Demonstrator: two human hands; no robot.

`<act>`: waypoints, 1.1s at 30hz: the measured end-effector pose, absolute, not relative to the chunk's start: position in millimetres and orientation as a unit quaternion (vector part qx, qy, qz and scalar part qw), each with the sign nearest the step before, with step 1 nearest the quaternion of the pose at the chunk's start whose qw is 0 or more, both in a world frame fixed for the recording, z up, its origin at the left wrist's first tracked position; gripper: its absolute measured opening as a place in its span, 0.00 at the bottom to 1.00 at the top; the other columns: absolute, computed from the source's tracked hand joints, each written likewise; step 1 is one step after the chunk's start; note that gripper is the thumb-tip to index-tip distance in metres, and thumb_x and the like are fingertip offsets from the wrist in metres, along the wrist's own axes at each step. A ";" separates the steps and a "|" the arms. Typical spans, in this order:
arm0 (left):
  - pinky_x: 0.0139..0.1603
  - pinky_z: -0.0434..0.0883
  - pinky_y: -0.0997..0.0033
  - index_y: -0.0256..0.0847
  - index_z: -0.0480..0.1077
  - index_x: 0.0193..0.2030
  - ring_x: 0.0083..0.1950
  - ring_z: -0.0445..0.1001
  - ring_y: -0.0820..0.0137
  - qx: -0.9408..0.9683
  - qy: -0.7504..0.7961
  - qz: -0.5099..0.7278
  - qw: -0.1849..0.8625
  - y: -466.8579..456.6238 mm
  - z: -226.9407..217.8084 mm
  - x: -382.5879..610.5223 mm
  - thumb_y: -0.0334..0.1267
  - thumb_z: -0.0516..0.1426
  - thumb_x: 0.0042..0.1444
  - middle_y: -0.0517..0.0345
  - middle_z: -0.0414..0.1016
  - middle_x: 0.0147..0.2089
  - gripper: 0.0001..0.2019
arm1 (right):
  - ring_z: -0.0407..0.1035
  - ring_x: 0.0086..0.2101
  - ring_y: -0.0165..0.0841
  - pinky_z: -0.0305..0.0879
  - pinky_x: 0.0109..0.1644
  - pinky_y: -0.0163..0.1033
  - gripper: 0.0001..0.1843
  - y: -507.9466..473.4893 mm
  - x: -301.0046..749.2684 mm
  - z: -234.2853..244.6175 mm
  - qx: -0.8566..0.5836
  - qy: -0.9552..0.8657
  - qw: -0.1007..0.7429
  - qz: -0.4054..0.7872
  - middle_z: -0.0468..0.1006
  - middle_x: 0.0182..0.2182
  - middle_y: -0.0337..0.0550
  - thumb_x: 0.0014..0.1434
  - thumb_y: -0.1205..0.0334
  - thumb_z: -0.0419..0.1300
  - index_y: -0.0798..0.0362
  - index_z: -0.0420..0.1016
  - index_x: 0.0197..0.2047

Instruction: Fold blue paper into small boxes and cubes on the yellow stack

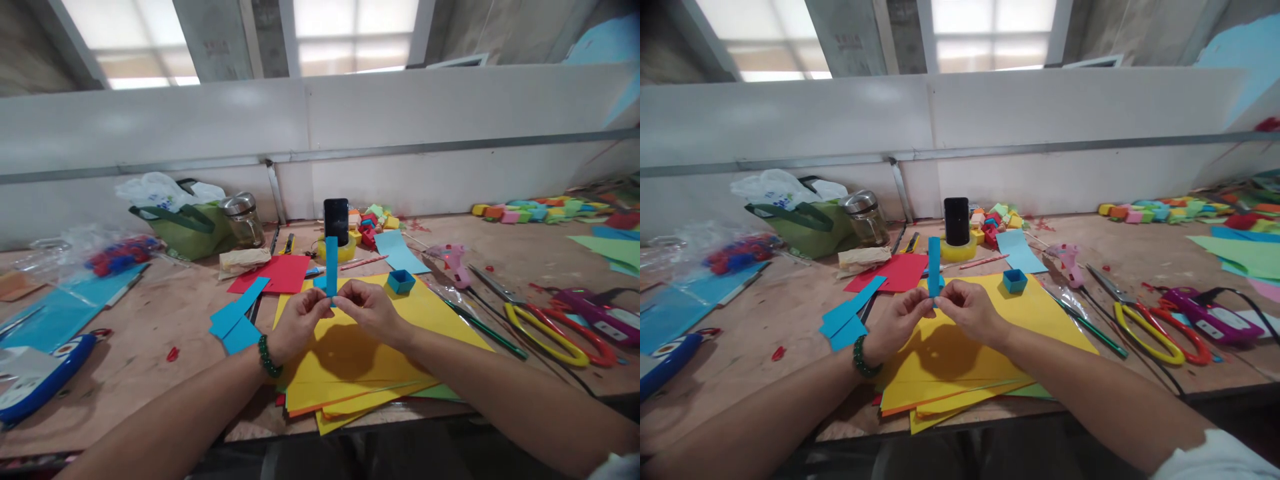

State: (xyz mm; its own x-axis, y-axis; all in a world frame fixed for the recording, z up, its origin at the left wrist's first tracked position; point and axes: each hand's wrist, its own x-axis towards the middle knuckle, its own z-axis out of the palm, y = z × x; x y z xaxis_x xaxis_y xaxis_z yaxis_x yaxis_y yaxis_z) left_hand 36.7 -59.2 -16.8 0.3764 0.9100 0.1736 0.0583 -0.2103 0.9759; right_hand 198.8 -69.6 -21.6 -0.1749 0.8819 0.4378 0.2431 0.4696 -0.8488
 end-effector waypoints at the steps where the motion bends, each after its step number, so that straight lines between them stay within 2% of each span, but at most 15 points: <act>1: 0.32 0.66 0.72 0.39 0.64 0.25 0.28 0.68 0.73 0.663 0.372 0.417 0.498 -59.5 -16.6 36.6 0.54 0.61 0.47 0.63 0.66 0.23 0.19 | 0.53 0.20 0.24 0.52 0.21 0.31 0.14 -69.4 198.8 -21.5 -0.404 -0.695 0.497 0.328 0.62 0.18 0.33 0.53 0.54 0.58 0.53 0.64 0.23; 4: 0.31 0.66 0.72 0.39 0.63 0.26 0.28 0.68 0.73 0.670 0.371 0.392 0.509 -60.1 -16.3 36.7 0.57 0.59 0.48 0.63 0.65 0.24 0.20 | 0.52 0.19 0.23 0.51 0.21 0.31 0.14 -69.7 198.9 -21.5 -0.404 -0.688 0.498 0.340 0.61 0.18 0.33 0.52 0.54 0.59 0.53 0.64 0.22; 9: 0.31 0.65 0.72 0.39 0.65 0.26 0.26 0.66 0.74 0.663 0.358 0.366 0.546 -59.0 -15.8 36.9 0.61 0.57 0.48 0.62 0.67 0.23 0.24 | 0.57 0.21 0.24 0.57 0.24 0.32 0.15 -69.5 201.4 -22.8 -0.378 -0.676 0.506 0.378 0.65 0.20 0.34 0.54 0.52 0.61 0.54 0.66 0.24; 12: 0.31 0.64 0.73 0.38 0.65 0.24 0.26 0.65 0.76 0.637 0.339 0.379 0.579 -59.6 -15.2 36.2 0.61 0.59 0.47 0.62 0.66 0.22 0.24 | 0.63 0.24 0.25 0.61 0.27 0.31 0.14 -66.0 206.3 -22.4 -0.309 -0.656 0.492 0.483 0.71 0.26 0.36 0.50 0.53 0.66 0.53 0.70 0.34; 14: 0.30 0.64 0.74 0.38 0.64 0.24 0.25 0.65 0.76 0.597 0.308 0.361 0.647 -60.9 -15.4 35.6 0.59 0.61 0.46 0.63 0.65 0.22 0.24 | 0.68 0.28 0.27 0.64 0.29 0.31 0.20 -63.8 209.1 -20.8 -0.273 -0.634 0.472 0.548 0.74 0.31 0.38 0.47 0.54 0.69 0.52 0.70 0.40; 16: 0.30 0.65 0.74 0.38 0.63 0.23 0.25 0.66 0.76 0.557 0.270 0.318 0.718 -62.3 -16.1 35.0 0.56 0.64 0.44 0.64 0.63 0.21 0.23 | 0.69 0.29 0.28 0.65 0.30 0.32 0.19 -63.0 210.5 -18.4 -0.260 -0.624 0.459 0.577 0.75 0.30 0.38 0.46 0.52 0.69 0.52 0.72 0.38; 18: 0.31 0.67 0.73 0.37 0.65 0.25 0.25 0.68 0.75 0.540 0.254 0.278 0.753 -63.0 -16.9 34.5 0.53 0.65 0.44 0.63 0.65 0.22 0.21 | 0.68 0.25 0.27 0.65 0.28 0.32 0.17 -63.6 210.7 -15.8 -0.265 -0.622 0.459 0.577 0.74 0.24 0.38 0.47 0.50 0.69 0.54 0.73 0.31; 21: 0.32 0.68 0.73 0.36 0.71 0.30 0.29 0.72 0.72 0.565 0.291 0.282 0.719 -62.2 -16.6 33.2 0.50 0.64 0.46 0.57 0.73 0.27 0.17 | 0.65 0.22 0.26 0.63 0.26 0.33 0.18 -64.2 210.5 -13.1 -0.298 -0.621 0.458 0.563 0.73 0.20 0.37 0.45 0.48 0.69 0.55 0.73 0.24; 25: 0.37 0.69 0.71 0.36 0.76 0.32 0.32 0.74 0.69 0.601 0.326 0.307 0.663 -60.0 -15.1 31.5 0.46 0.60 0.49 0.51 0.78 0.31 0.14 | 0.66 0.23 0.27 0.63 0.27 0.33 0.19 -60.2 210.5 -16.9 -0.353 -0.637 0.450 0.517 0.75 0.21 0.39 0.44 0.47 0.69 0.57 0.76 0.25; 29: 0.37 0.70 0.70 0.35 0.76 0.32 0.32 0.75 0.68 0.640 0.335 0.289 0.628 -59.0 -17.9 32.8 0.48 0.61 0.49 0.48 0.79 0.32 0.15 | 0.67 0.23 0.29 0.63 0.26 0.34 0.19 -57.1 209.8 -25.2 -0.370 -0.657 0.478 0.451 0.76 0.22 0.40 0.44 0.47 0.68 0.57 0.77 0.25; 33: 0.35 0.71 0.71 0.35 0.75 0.29 0.30 0.75 0.69 0.668 0.346 0.310 0.582 -60.6 -20.1 35.6 0.51 0.60 0.50 0.50 0.79 0.30 0.18 | 0.67 0.24 0.29 0.64 0.26 0.34 0.17 -60.8 210.4 -27.0 -0.354 -0.710 0.492 0.359 0.75 0.22 0.41 0.51 0.49 0.65 0.56 0.77 0.25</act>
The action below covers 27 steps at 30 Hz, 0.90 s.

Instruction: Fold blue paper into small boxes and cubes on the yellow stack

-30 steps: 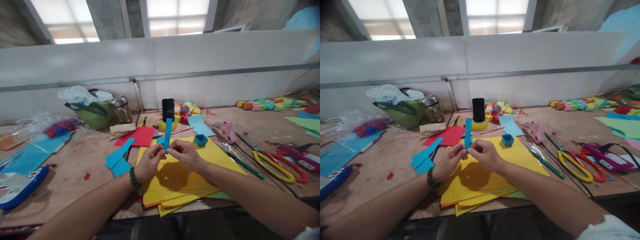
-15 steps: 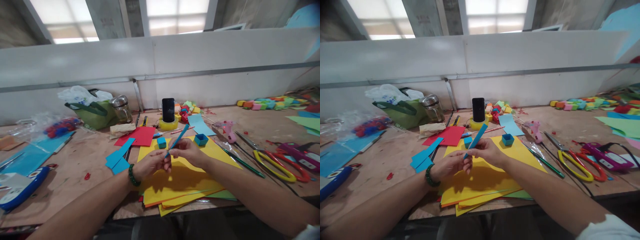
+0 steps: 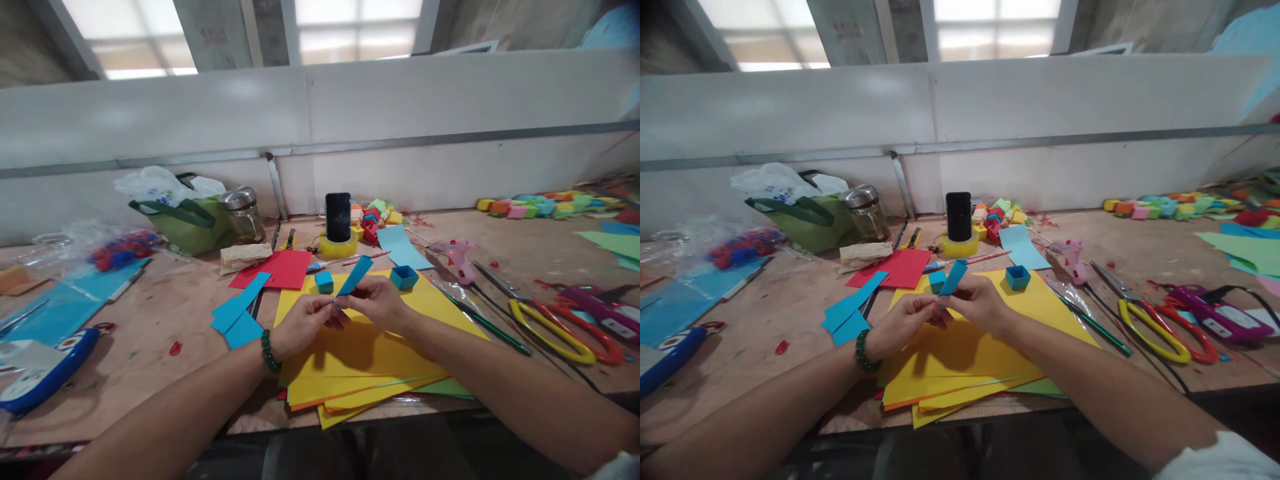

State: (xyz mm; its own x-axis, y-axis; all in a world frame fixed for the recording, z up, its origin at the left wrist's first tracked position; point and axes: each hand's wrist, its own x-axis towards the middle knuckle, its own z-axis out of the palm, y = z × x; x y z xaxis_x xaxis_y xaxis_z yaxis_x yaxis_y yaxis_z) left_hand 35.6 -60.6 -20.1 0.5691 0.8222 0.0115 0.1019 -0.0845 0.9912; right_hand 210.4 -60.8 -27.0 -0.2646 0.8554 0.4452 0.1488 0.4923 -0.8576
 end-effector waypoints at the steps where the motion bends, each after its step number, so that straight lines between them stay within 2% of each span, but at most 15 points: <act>1: 0.35 0.71 0.71 0.36 0.75 0.29 0.30 0.75 0.70 0.675 0.347 0.318 0.568 -61.5 -19.8 36.1 0.51 0.59 0.51 0.51 0.78 0.29 0.17 | 0.66 0.23 0.29 0.63 0.25 0.34 0.16 -62.0 211.0 -26.6 -0.351 -0.727 0.494 0.323 0.75 0.22 0.41 0.53 0.50 0.64 0.56 0.78 0.25; 5: 0.33 0.70 0.72 0.36 0.74 0.27 0.30 0.73 0.70 0.710 0.360 0.342 0.500 -66.8 -15.9 37.4 0.46 0.57 0.53 0.54 0.76 0.27 0.14 | 0.68 0.26 0.29 0.67 0.29 0.34 0.10 -65.5 214.6 -25.6 -0.309 -0.785 0.511 0.166 0.75 0.24 0.42 0.59 0.59 0.60 0.54 0.78 0.30; 9: 0.32 0.70 0.73 0.37 0.74 0.26 0.30 0.72 0.69 0.721 0.365 0.366 0.462 -71.5 -12.7 37.4 0.44 0.55 0.53 0.55 0.76 0.26 0.13 | 0.70 0.29 0.28 0.69 0.32 0.33 0.08 -68.1 218.5 -24.7 -0.242 -0.831 0.496 0.063 0.76 0.30 0.44 0.61 0.65 0.57 0.52 0.77 0.39; 14: 0.34 0.68 0.72 0.37 0.74 0.24 0.29 0.70 0.70 0.695 0.370 0.409 0.462 -73.1 -13.8 37.3 0.45 0.55 0.53 0.57 0.74 0.24 0.15 | 0.69 0.27 0.27 0.66 0.29 0.31 0.10 -72.8 219.3 -18.5 -0.174 -0.864 0.465 -0.080 0.75 0.29 0.44 0.63 0.68 0.54 0.53 0.75 0.45; 18: 0.32 0.67 0.72 0.36 0.72 0.21 0.28 0.67 0.71 0.663 0.360 0.425 0.501 -71.9 -14.4 39.2 0.51 0.57 0.51 0.57 0.70 0.23 0.19 | 0.68 0.26 0.28 0.66 0.29 0.32 0.11 -73.4 219.0 -16.7 -0.171 -0.872 0.427 -0.168 0.73 0.27 0.42 0.64 0.68 0.53 0.53 0.73 0.47; 22: 0.34 0.67 0.72 0.36 0.73 0.25 0.29 0.66 0.71 0.649 0.345 0.423 0.531 -70.3 -17.7 39.6 0.54 0.59 0.50 0.58 0.70 0.24 0.20 | 0.68 0.27 0.29 0.66 0.31 0.34 0.14 -71.5 220.8 -16.3 -0.154 -0.879 0.406 -0.199 0.73 0.27 0.42 0.64 0.70 0.50 0.53 0.71 0.50; 27: 0.42 0.69 0.69 0.38 0.74 0.35 0.36 0.70 0.68 0.656 0.318 0.434 0.529 -71.5 -23.9 36.4 0.51 0.56 0.55 0.55 0.74 0.32 0.17 | 0.68 0.26 0.30 0.66 0.29 0.34 0.12 -70.8 221.7 -13.7 -0.162 -0.871 0.393 -0.246 0.74 0.27 0.44 0.64 0.71 0.51 0.57 0.70 0.48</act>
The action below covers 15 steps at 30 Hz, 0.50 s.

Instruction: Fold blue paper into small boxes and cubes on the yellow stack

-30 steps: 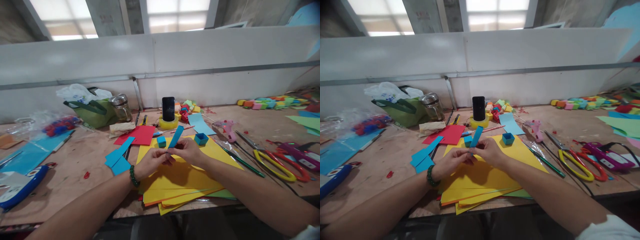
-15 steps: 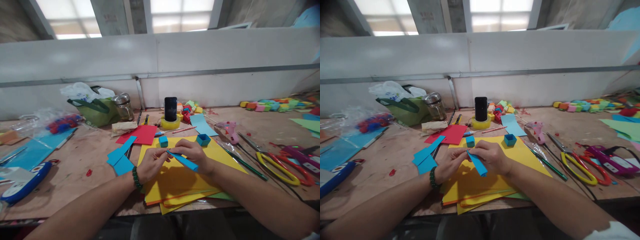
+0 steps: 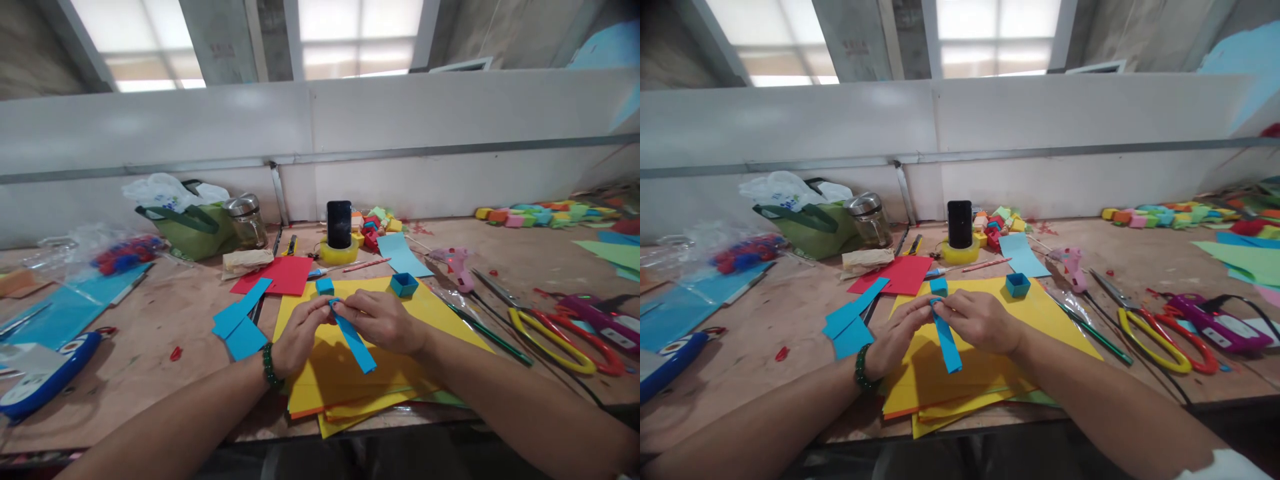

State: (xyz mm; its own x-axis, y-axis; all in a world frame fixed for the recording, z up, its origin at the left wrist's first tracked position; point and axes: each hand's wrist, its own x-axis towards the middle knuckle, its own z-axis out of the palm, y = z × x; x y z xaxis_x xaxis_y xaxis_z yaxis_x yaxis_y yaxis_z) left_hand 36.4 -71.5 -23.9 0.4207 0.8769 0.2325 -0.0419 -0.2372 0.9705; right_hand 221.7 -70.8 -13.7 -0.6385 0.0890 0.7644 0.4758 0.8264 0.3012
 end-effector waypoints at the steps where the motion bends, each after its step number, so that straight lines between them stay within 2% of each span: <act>1: 0.43 0.69 0.69 0.38 0.74 0.36 0.37 0.70 0.68 0.666 0.317 0.432 0.518 -71.8 -24.1 36.0 0.50 0.55 0.57 0.55 0.74 0.33 0.16 | 0.68 0.26 0.30 0.66 0.29 0.34 0.11 -70.8 221.6 -13.5 -0.168 -0.870 0.393 -0.244 0.74 0.27 0.44 0.63 0.71 0.51 0.57 0.71 0.47; 3: 0.43 0.69 0.69 0.38 0.72 0.35 0.37 0.70 0.68 0.691 0.322 0.428 0.485 -71.8 -23.5 35.7 0.51 0.54 0.58 0.54 0.74 0.34 0.16 | 0.69 0.28 0.29 0.67 0.30 0.33 0.12 -70.7 221.2 -13.9 -0.189 -0.869 0.408 -0.208 0.74 0.29 0.44 0.62 0.71 0.52 0.54 0.72 0.46; 6: 0.42 0.69 0.69 0.39 0.71 0.35 0.36 0.70 0.68 0.724 0.330 0.424 0.432 -71.2 -20.7 36.4 0.51 0.52 0.59 0.54 0.74 0.33 0.17 | 0.70 0.29 0.28 0.68 0.31 0.33 0.12 -69.6 219.3 -16.7 -0.224 -0.858 0.455 -0.080 0.75 0.31 0.44 0.61 0.69 0.52 0.52 0.73 0.45; 10: 0.40 0.69 0.69 0.40 0.71 0.34 0.35 0.72 0.67 0.758 0.330 0.412 0.384 -71.9 -18.4 38.6 0.49 0.50 0.61 0.53 0.76 0.34 0.16 | 0.69 0.26 0.28 0.68 0.31 0.33 0.05 -67.9 214.9 -21.1 -0.282 -0.822 0.494 0.032 0.73 0.27 0.40 0.62 0.65 0.56 0.52 0.73 0.39; 15: 0.39 0.69 0.69 0.39 0.72 0.32 0.35 0.73 0.67 0.745 0.328 0.407 0.414 -72.9 -19.2 39.7 0.50 0.51 0.59 0.52 0.76 0.33 0.17 | 0.68 0.26 0.27 0.66 0.30 0.33 0.11 -70.6 210.9 -18.7 -0.297 -0.817 0.487 0.085 0.72 0.24 0.39 0.64 0.65 0.53 0.52 0.70 0.29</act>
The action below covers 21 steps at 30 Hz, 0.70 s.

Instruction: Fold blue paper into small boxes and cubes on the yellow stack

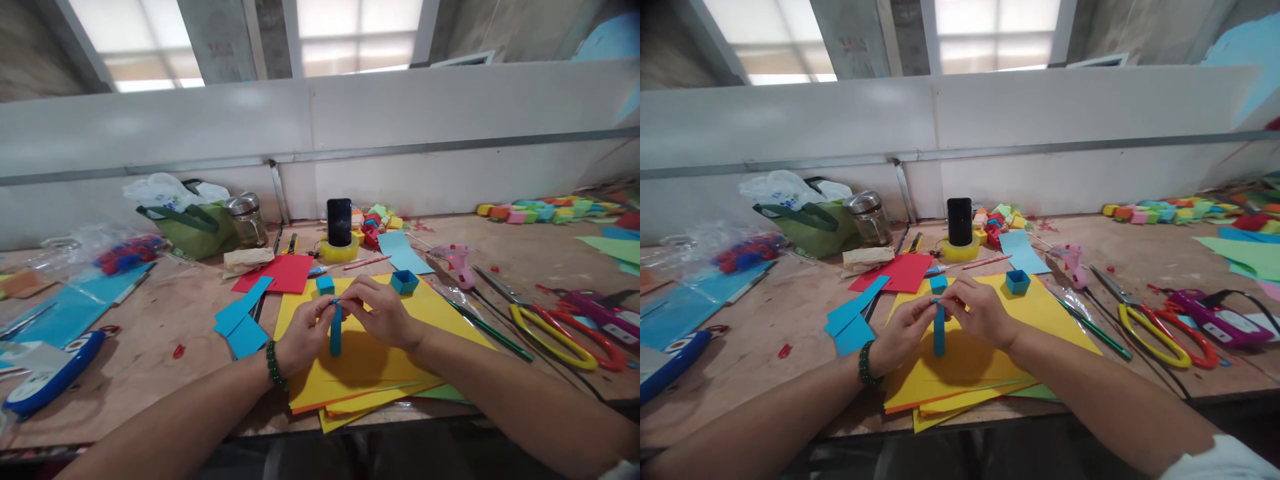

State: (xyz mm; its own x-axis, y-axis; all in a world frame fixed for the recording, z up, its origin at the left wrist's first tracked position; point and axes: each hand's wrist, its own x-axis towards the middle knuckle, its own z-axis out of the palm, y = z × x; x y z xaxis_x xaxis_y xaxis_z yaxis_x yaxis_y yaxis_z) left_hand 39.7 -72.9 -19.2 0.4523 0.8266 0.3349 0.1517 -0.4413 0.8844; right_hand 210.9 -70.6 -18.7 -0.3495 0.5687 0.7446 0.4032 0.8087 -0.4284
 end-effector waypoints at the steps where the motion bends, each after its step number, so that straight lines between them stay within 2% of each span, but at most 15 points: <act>1: 0.39 0.69 0.69 0.38 0.72 0.32 0.35 0.73 0.66 0.740 0.331 0.402 0.426 -72.7 -19.4 39.2 0.50 0.51 0.59 0.52 0.77 0.32 0.18 | 0.68 0.25 0.27 0.66 0.29 0.33 0.11 -71.5 210.3 -17.6 -0.300 -0.811 0.490 0.110 0.72 0.24 0.39 0.64 0.64 0.53 0.52 0.69 0.29; 4: 0.37 0.69 0.70 0.37 0.71 0.30 0.33 0.74 0.67 0.742 0.347 0.386 0.424 -72.0 -19.8 36.6 0.51 0.51 0.59 0.51 0.77 0.31 0.20 | 0.68 0.24 0.27 0.65 0.27 0.32 0.12 -72.8 208.7 -15.9 -0.313 -0.791 0.482 0.208 0.72 0.23 0.38 0.64 0.60 0.54 0.53 0.67 0.29; 7: 0.34 0.68 0.71 0.37 0.72 0.28 0.31 0.74 0.68 0.772 0.358 0.370 0.374 -72.8 -20.0 34.7 0.49 0.50 0.61 0.52 0.78 0.29 0.19 | 0.68 0.24 0.27 0.64 0.27 0.33 0.14 -71.7 208.3 -17.5 -0.328 -0.775 0.460 0.284 0.73 0.25 0.39 0.63 0.53 0.55 0.53 0.67 0.30; 10: 0.34 0.68 0.71 0.37 0.72 0.29 0.31 0.74 0.67 0.791 0.361 0.357 0.341 -74.4 -20.5 35.3 0.46 0.49 0.61 0.52 0.78 0.29 0.19 | 0.65 0.23 0.27 0.62 0.26 0.33 0.17 -70.6 209.2 -19.6 -0.334 -0.782 0.457 0.260 0.71 0.24 0.39 0.61 0.50 0.57 0.53 0.68 0.28; 14: 0.35 0.70 0.71 0.37 0.74 0.30 0.32 0.76 0.67 0.775 0.351 0.368 0.374 -72.7 -22.1 37.4 0.45 0.51 0.59 0.52 0.79 0.30 0.16 | 0.60 0.22 0.26 0.57 0.25 0.33 0.18 -71.4 209.7 -19.2 -0.344 -0.782 0.472 0.217 0.69 0.22 0.38 0.62 0.51 0.55 0.53 0.67 0.26; 21: 0.36 0.72 0.70 0.37 0.76 0.31 0.34 0.76 0.66 0.756 0.365 0.362 0.405 -68.7 -18.4 35.5 0.46 0.55 0.55 0.52 0.79 0.30 0.15 | 0.63 0.24 0.27 0.59 0.27 0.33 0.16 -67.2 210.3 -18.6 -0.351 -0.770 0.446 0.291 0.72 0.24 0.39 0.60 0.49 0.57 0.53 0.69 0.29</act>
State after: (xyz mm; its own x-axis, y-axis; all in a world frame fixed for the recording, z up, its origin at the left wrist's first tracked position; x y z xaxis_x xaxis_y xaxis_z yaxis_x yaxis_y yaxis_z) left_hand 35.5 -68.7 -18.4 0.4718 0.8451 0.2514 0.2593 -0.4055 0.8765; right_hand 210.3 -67.2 -18.6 -0.3550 0.8005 0.4829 0.2801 0.5839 -0.7619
